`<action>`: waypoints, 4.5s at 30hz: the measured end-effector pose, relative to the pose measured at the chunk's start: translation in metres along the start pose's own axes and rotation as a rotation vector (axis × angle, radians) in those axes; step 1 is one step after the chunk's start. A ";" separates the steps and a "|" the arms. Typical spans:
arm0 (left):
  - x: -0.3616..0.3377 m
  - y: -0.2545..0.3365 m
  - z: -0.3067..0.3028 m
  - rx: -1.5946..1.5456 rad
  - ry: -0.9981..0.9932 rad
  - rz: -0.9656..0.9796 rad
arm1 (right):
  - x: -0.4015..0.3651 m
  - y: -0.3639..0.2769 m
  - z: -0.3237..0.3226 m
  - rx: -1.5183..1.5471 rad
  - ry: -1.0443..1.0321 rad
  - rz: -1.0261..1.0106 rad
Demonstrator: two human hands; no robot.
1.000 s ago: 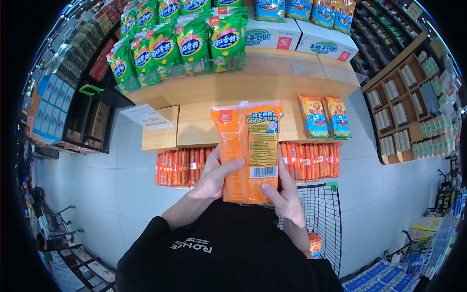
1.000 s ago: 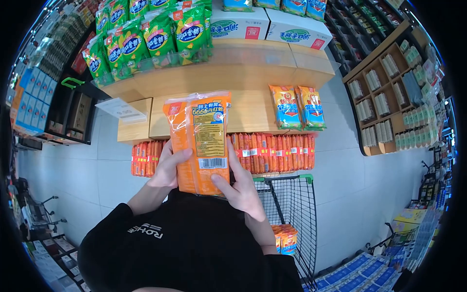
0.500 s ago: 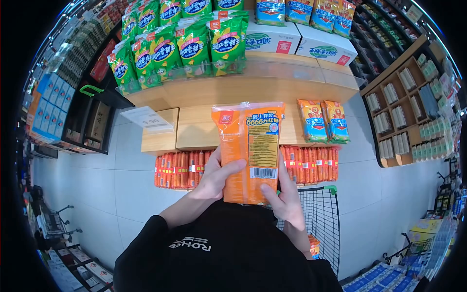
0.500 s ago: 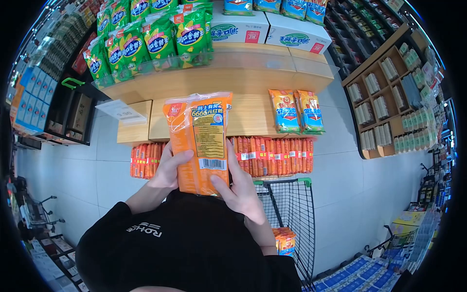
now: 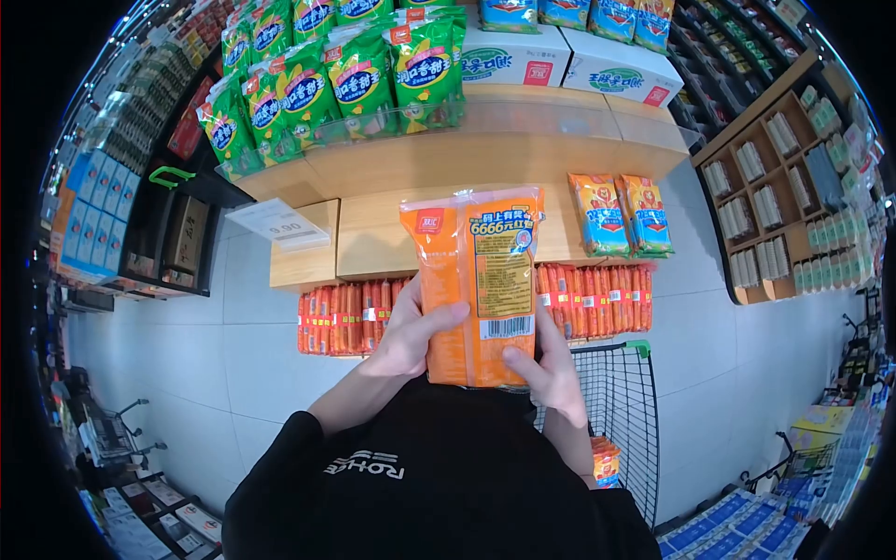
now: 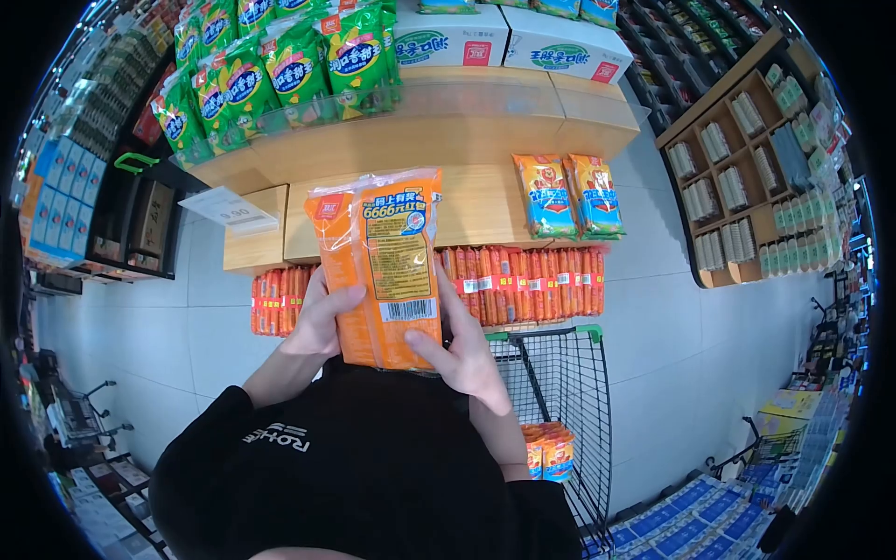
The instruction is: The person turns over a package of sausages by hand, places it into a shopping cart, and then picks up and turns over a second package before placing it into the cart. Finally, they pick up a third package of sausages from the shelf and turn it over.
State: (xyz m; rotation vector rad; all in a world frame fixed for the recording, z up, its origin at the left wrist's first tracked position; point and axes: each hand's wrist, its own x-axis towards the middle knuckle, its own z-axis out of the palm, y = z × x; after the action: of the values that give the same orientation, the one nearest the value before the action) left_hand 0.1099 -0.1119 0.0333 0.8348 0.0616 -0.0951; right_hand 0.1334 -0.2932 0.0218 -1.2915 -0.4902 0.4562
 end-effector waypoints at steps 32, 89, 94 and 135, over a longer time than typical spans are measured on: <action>0.001 0.003 0.011 -0.009 0.113 -0.034 | -0.002 -0.002 0.000 0.190 0.002 0.259; 0.004 -0.004 0.001 0.289 0.060 0.025 | -0.003 0.003 0.000 0.057 0.094 0.243; 0.005 -0.004 -0.003 0.249 0.068 0.010 | -0.002 -0.004 -0.001 -0.052 0.104 0.351; 0.007 -0.005 -0.006 0.148 0.006 -0.016 | 0.001 -0.001 -0.002 0.042 0.076 0.353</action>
State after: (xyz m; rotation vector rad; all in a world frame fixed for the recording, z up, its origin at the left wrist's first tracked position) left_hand 0.1157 -0.1111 0.0247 0.9829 0.0678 -0.1135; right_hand 0.1355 -0.2943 0.0223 -1.3539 -0.1865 0.7047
